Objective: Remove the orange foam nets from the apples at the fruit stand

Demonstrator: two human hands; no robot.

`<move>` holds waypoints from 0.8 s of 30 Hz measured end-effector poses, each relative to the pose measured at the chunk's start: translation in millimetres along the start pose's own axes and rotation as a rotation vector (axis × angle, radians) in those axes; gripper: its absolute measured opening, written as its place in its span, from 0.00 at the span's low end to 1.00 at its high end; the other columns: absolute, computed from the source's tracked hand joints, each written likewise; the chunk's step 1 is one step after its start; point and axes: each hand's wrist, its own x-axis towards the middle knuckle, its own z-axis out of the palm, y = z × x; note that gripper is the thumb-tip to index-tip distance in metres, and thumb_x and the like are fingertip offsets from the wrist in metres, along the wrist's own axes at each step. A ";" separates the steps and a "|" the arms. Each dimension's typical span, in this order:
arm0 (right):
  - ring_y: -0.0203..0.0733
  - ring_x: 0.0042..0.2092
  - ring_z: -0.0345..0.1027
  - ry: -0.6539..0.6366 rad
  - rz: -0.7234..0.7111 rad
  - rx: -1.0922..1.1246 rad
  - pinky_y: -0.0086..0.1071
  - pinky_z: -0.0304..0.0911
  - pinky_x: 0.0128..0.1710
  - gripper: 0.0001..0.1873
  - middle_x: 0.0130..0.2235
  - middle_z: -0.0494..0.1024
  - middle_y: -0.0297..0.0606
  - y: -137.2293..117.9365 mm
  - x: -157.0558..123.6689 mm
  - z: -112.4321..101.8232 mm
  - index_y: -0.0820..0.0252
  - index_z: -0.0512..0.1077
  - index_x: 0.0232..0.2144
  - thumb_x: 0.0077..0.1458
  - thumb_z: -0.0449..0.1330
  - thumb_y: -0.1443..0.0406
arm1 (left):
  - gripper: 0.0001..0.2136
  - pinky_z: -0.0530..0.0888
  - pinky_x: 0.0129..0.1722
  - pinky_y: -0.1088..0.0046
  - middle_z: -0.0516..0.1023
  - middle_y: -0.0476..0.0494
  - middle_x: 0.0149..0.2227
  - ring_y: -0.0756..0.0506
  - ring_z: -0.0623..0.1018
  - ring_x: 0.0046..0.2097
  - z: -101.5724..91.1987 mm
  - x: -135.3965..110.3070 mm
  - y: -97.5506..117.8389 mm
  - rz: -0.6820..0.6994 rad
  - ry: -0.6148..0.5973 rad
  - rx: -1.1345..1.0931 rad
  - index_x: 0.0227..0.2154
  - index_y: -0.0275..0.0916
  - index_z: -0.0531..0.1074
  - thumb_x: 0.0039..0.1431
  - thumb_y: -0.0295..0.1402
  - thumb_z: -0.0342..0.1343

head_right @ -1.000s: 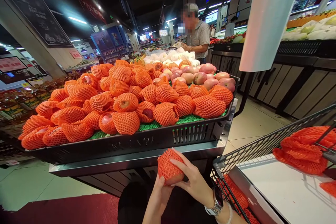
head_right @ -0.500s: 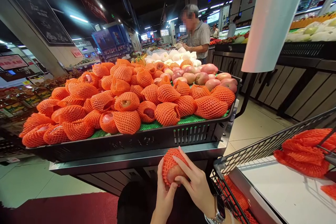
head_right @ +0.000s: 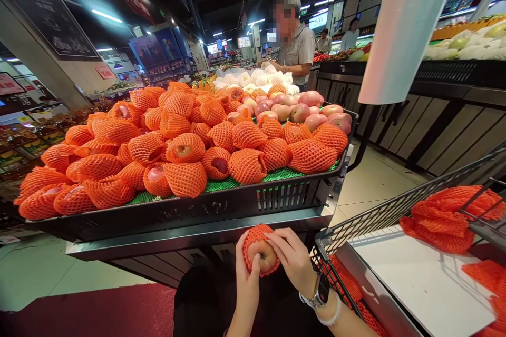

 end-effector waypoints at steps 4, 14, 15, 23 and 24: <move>0.43 0.34 0.74 0.028 -0.123 0.029 0.34 0.74 0.31 0.18 0.33 0.77 0.39 -11.1 -3.5 1.0 0.50 0.75 0.50 0.62 0.54 0.71 | 0.21 0.61 0.61 0.59 0.67 0.37 0.58 0.38 0.67 0.60 -0.2 -3.3 -3.6 -0.023 -0.009 0.022 0.56 0.40 0.62 0.63 0.42 0.51; 0.55 0.62 0.57 -0.071 0.056 0.196 0.52 0.61 0.59 0.32 0.63 0.60 0.45 -10.9 -21.0 13.1 0.45 0.54 0.65 0.62 0.52 0.49 | 0.22 0.58 0.62 0.55 0.65 0.39 0.61 0.34 0.62 0.64 -12.3 -7.3 -21.7 0.075 0.178 -0.132 0.51 0.47 0.65 0.58 0.51 0.53; 0.56 0.66 0.51 -0.137 0.141 0.289 0.54 0.55 0.62 0.37 0.67 0.53 0.45 -12.5 -22.4 15.3 0.47 0.48 0.67 0.61 0.48 0.44 | 0.19 0.58 0.62 0.53 0.64 0.41 0.62 0.35 0.61 0.65 -13.6 -9.5 -24.5 0.139 0.180 -0.152 0.50 0.50 0.65 0.59 0.50 0.53; 0.53 0.65 0.55 -0.643 0.589 1.015 0.47 0.60 0.59 0.55 0.66 0.59 0.45 -25.8 -10.7 14.2 0.48 0.45 0.68 0.44 0.35 0.29 | 0.04 0.64 0.59 0.43 0.78 0.56 0.49 0.35 0.70 0.60 -32.5 -4.2 -46.0 0.599 0.257 -0.131 0.27 0.53 0.73 0.56 0.39 0.61; 0.53 0.65 0.57 -0.638 0.628 1.082 0.47 0.60 0.58 0.55 0.65 0.60 0.46 -25.1 -7.8 12.9 0.48 0.48 0.67 0.44 0.39 0.29 | 0.06 0.63 0.59 0.42 0.80 0.53 0.46 0.33 0.69 0.61 -32.3 -0.5 -46.8 0.579 0.238 -0.138 0.24 0.52 0.73 0.53 0.41 0.63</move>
